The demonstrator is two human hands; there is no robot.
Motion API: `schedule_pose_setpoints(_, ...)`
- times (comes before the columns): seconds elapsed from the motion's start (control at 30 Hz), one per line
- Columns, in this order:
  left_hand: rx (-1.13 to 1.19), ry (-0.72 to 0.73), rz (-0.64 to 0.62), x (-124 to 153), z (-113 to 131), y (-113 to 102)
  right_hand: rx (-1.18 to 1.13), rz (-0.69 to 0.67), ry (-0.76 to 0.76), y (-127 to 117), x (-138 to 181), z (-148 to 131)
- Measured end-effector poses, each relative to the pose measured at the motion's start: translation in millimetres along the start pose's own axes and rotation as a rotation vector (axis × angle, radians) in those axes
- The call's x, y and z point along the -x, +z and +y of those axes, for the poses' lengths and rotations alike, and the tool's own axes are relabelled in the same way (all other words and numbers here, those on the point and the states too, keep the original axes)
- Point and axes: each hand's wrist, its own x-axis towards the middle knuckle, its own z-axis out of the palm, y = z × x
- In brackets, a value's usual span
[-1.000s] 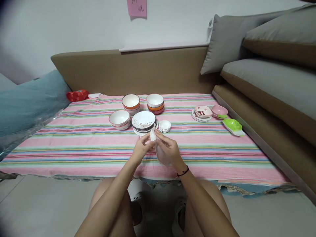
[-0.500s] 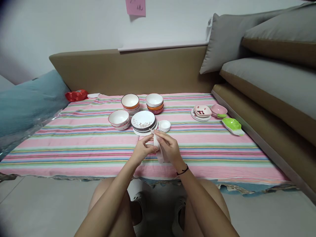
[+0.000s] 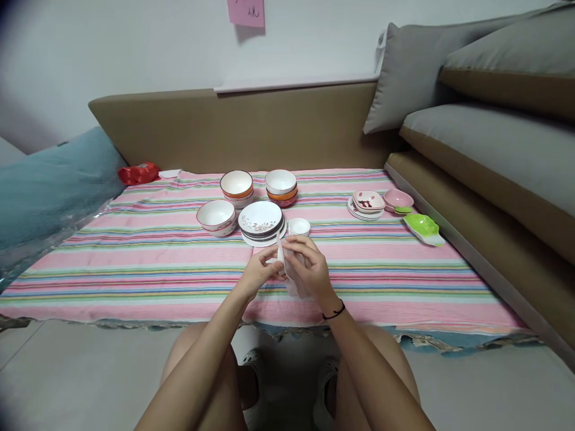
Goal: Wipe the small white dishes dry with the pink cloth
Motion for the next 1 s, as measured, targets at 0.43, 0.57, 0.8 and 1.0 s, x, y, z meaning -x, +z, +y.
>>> schedule_pose_setpoints(0.43,-0.064,0.041,0.003,0.4,3.7,-4.2,-0.094,-0.013,0.088,2.2,4.3,8.0)
schedule_pose_setpoints(0.57,-0.086,0.051,0.026,-0.3,3.2,-4.7,-0.056,-0.099,0.047,0.4,2.4,5.0)
schedule_pose_setpoints(0.8,-0.136,0.069,0.037,1.1,4.4,-6.1,0.065,-0.128,-0.090,-1.7,0.7,-0.7)
schedule_pose_setpoints(1.0,-0.122,0.098,0.022,1.1,3.1,-3.1,-0.057,-0.125,0.108,3.5,2.2,-1.0)
